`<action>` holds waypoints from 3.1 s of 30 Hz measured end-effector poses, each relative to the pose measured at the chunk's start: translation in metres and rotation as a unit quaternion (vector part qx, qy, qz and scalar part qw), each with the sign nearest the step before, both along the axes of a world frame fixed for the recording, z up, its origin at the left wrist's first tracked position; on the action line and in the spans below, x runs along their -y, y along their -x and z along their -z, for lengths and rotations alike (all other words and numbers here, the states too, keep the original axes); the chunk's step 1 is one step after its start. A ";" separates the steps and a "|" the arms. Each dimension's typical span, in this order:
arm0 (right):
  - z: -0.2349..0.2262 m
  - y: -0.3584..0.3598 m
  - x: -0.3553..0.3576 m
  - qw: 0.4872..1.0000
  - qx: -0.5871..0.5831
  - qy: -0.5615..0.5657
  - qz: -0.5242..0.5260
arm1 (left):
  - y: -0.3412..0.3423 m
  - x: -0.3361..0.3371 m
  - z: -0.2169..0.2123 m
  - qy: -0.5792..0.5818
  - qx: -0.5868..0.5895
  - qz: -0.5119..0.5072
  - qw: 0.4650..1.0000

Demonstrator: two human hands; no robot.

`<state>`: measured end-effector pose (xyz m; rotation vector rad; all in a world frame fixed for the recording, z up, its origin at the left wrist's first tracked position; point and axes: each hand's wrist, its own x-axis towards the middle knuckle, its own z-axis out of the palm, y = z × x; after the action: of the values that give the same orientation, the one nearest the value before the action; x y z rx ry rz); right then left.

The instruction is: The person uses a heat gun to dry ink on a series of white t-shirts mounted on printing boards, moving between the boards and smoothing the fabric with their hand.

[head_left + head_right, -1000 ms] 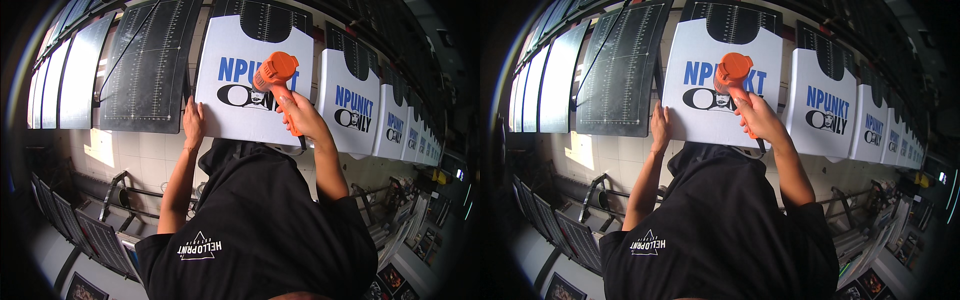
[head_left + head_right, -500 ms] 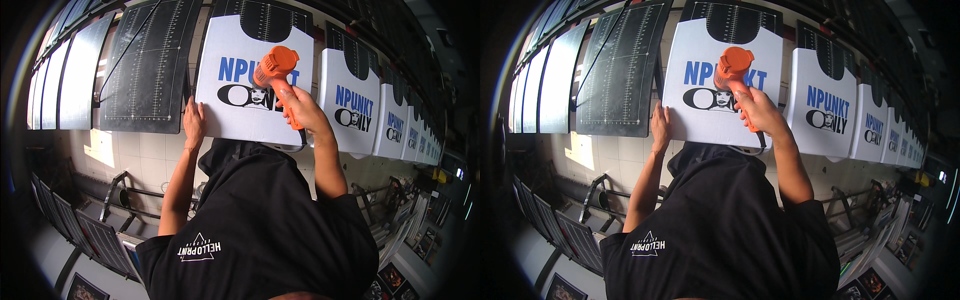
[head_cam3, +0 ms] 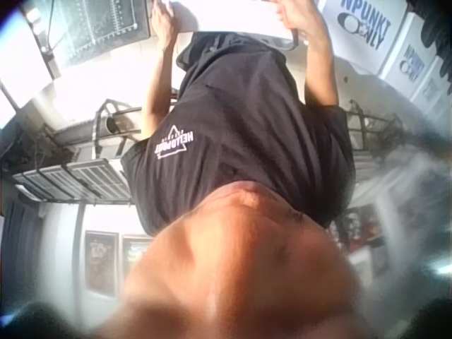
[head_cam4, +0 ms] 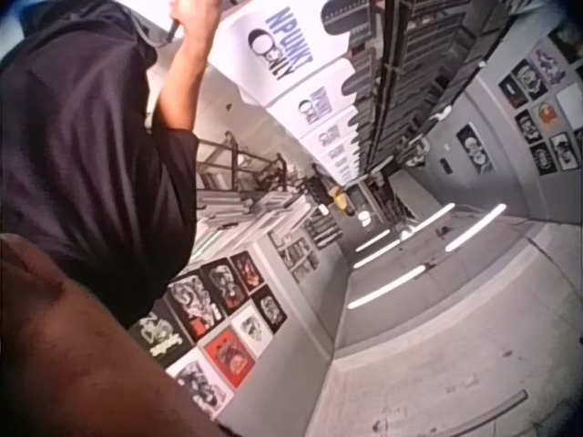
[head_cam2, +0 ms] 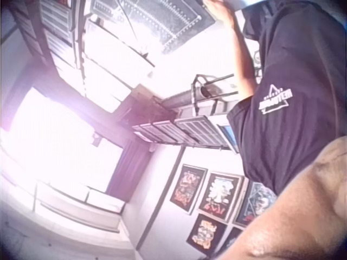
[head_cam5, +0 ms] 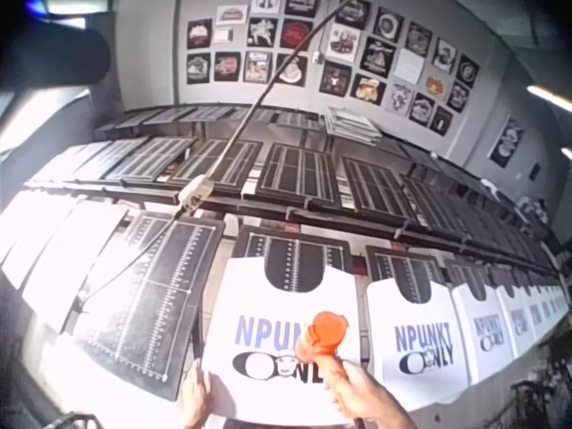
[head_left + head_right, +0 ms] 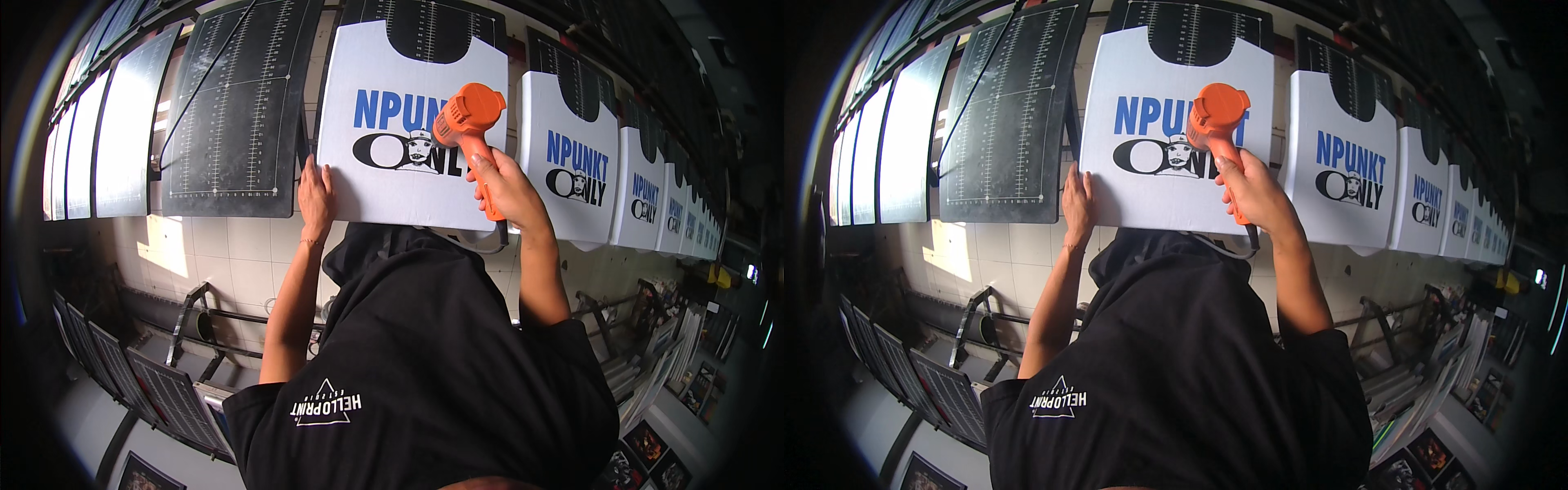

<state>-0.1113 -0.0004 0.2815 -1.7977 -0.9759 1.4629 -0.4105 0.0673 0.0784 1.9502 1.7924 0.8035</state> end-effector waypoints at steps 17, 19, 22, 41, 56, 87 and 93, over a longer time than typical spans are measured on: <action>-0.006 0.055 0.017 0.997 -0.052 0.037 -0.043 | 0.007 -0.001 0.001 0.083 0.069 0.027 0.994; -0.006 0.064 0.013 0.997 -0.060 0.030 -0.046 | 0.008 -0.001 0.002 0.082 0.072 0.028 0.994; -0.008 0.070 0.013 0.998 -0.043 0.031 -0.040 | 0.007 0.000 -0.001 0.084 0.070 0.033 0.993; -0.009 0.037 0.049 0.994 0.016 0.041 0.096 | -0.013 -0.039 -0.009 -0.037 -0.120 0.125 0.984; -0.005 0.046 0.035 0.997 -0.009 0.015 0.072 | -0.065 -0.105 -0.010 -0.083 -0.151 0.176 0.969; 0.002 -0.007 -0.029 1.000 -0.024 -0.004 -0.016 | -0.062 0.016 -0.024 -0.026 -0.142 0.196 0.970; 0.003 -0.018 0.001 0.998 -0.015 0.022 -0.052 | -0.064 0.031 -0.024 -0.020 -0.142 0.197 0.970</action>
<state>-0.0932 -0.0010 0.2789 -1.7736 -1.0433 1.5828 -0.3465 0.0363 0.1028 2.4404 1.4562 0.4482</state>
